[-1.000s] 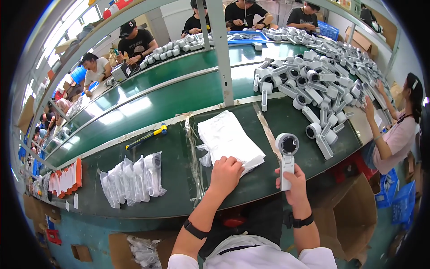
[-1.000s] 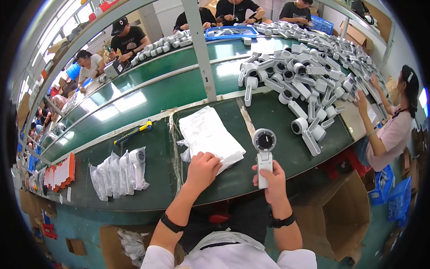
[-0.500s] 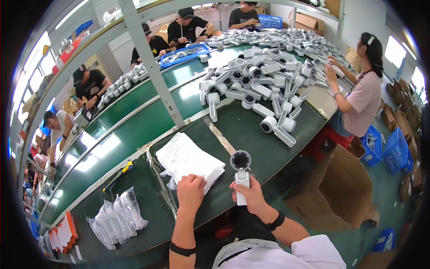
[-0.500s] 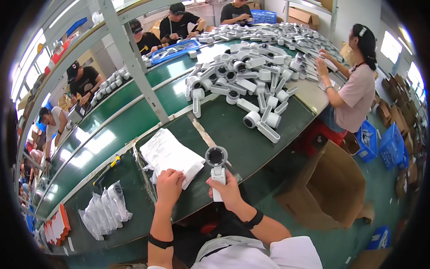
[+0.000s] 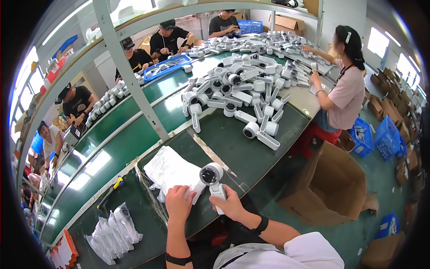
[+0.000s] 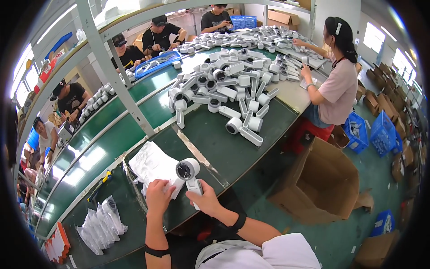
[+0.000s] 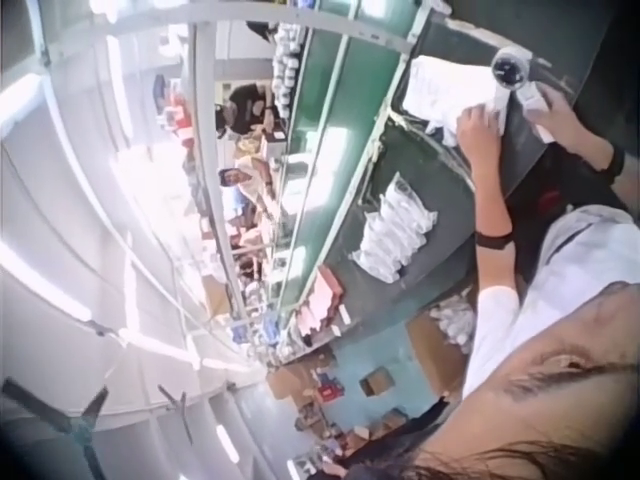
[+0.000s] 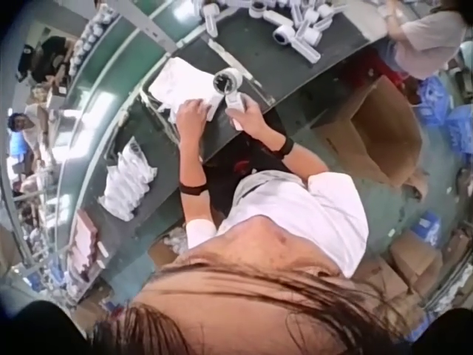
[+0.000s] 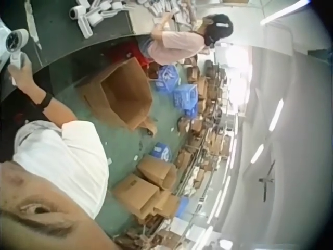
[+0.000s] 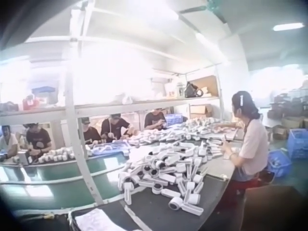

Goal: The person picks up a handheld fan, slides it into a plastic bag, and places it on the table. After bagging several fans, the person gathers them and places them into a cardboard box.

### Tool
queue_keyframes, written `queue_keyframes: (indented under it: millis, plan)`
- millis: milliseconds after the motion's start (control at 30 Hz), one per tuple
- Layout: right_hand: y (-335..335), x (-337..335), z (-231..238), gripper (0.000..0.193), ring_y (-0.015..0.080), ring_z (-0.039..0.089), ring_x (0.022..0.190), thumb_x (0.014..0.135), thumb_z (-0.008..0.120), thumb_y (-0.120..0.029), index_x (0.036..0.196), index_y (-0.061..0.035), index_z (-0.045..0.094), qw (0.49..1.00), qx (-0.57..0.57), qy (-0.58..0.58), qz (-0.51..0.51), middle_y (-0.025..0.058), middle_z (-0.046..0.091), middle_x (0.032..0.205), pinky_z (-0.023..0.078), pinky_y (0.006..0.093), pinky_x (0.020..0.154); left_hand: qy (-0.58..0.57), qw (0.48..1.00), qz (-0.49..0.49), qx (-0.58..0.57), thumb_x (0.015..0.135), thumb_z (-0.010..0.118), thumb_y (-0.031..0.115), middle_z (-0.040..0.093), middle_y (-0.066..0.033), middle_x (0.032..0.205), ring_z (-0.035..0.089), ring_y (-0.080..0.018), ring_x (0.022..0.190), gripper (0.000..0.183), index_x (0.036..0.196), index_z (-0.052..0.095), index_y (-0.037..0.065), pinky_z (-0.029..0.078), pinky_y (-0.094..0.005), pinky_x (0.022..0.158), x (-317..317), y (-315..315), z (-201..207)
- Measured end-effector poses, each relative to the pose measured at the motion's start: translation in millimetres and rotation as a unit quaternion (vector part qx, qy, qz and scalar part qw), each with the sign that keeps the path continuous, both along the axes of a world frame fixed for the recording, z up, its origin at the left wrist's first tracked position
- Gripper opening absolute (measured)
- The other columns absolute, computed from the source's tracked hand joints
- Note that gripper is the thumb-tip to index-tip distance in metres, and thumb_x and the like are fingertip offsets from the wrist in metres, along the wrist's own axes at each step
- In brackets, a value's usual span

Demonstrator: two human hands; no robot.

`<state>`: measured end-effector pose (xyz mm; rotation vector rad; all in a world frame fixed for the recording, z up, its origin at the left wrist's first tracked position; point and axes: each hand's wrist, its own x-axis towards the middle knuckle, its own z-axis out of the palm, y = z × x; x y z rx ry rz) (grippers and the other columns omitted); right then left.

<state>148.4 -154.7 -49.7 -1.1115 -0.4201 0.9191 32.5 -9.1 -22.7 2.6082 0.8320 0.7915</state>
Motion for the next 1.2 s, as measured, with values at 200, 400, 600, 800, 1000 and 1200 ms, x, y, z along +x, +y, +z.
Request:
queue_keyframes:
  millis: [200, 400, 600, 800, 1000, 1200]
  plan:
    - [7.3, 0.3, -2.2, 0.025, 0.012, 0.06, 0.061, 0.085, 0.069, -0.008, 0.103, -0.0026, 0.052, 1.0, -0.018, -0.01, 0.009, 0.0038, 0.06, 0.078, 0.047, 0.0272, 0.055, -0.021, 1.0, -0.001, -0.008, 0.084, 0.068, 0.016, 0.067, -0.0105, 0.086, 0.062, -0.0307, 0.083, 0.011, 0.086, 0.071, 0.006, 0.049, -0.0404, 0.073, -0.1, 5.5, -4.2]
    - [25.7, -4.9, 3.1, 0.027, 0.011, 0.06, 0.062, 0.084, 0.07, -0.009, 0.103, -0.0023, 0.052, 0.998, -0.006, -0.059, -0.01, 0.0039, 0.061, 0.08, 0.047, 0.026, 0.054, -0.06, 0.996, 0.028, -0.055, 0.086, 0.066, 0.017, 0.067, -0.0126, 0.085, 0.062, -0.032, 0.081, 0.013, 0.086, 0.07, 0.004, 0.049, -0.0407, 0.073, 1.9, 5.6, -1.3]
    - [41.2, -13.0, -1.2, 0.028, 0.0098, 0.06, 0.064, 0.082, 0.071, -0.007, 0.102, -0.0017, 0.052, 0.996, -0.003, -0.077, -0.052, 0.0046, 0.062, 0.085, 0.048, 0.0252, 0.056, -0.124, 0.98, 0.041, -0.151, 0.087, 0.065, 0.013, 0.068, -0.0144, 0.086, 0.064, -0.0295, 0.073, 0.014, 0.092, 0.071, 0.001, 0.05, -0.036, 0.067, 2.9, 2.2, 3.5]
    - [64.0, -18.7, -3.8, 0.03, 0.0095, 0.06, 0.07, 0.082, 0.071, -0.005, 0.108, 0.0015, 0.056, 0.984, 0.013, -0.149, -0.099, 0.0063, 0.065, 0.093, 0.05, 0.0248, 0.061, -0.222, 0.922, 0.062, -0.312, 0.089, 0.066, 0.013, 0.07, -0.0108, 0.08, 0.064, -0.0132, 0.069, 0.02, 0.099, 0.069, -0.004, 0.05, -0.0268, 0.065, 5.3, 0.8, -1.1]
    - [68.5, -17.2, 6.0, 0.029, 0.0116, 0.061, 0.069, 0.082, 0.069, -0.002, 0.106, -0.001, 0.054, 0.991, -0.007, -0.094, -0.098, 0.0056, 0.063, 0.089, 0.051, 0.0262, 0.06, -0.254, 0.889, 0.048, -0.378, 0.086, 0.069, 0.014, 0.07, -0.0066, 0.078, 0.062, -0.0113, 0.068, 0.019, 0.097, 0.071, -0.002, 0.05, -0.026, 0.064, 7.8, -6.9, 1.8]
    - [66.8, -14.7, 13.0, 0.027, 0.0126, 0.06, 0.064, 0.08, 0.066, 0.003, 0.102, -0.0017, 0.052, 0.991, -0.001, -0.087, -0.104, 0.0051, 0.061, 0.085, 0.05, 0.026, 0.058, -0.271, 0.87, 0.055, -0.408, 0.085, 0.072, 0.013, 0.066, -0.0019, 0.075, 0.059, -0.0074, 0.068, 0.016, 0.094, 0.071, 0.0, 0.047, -0.0227, 0.061, 3.8, -7.7, 6.6]
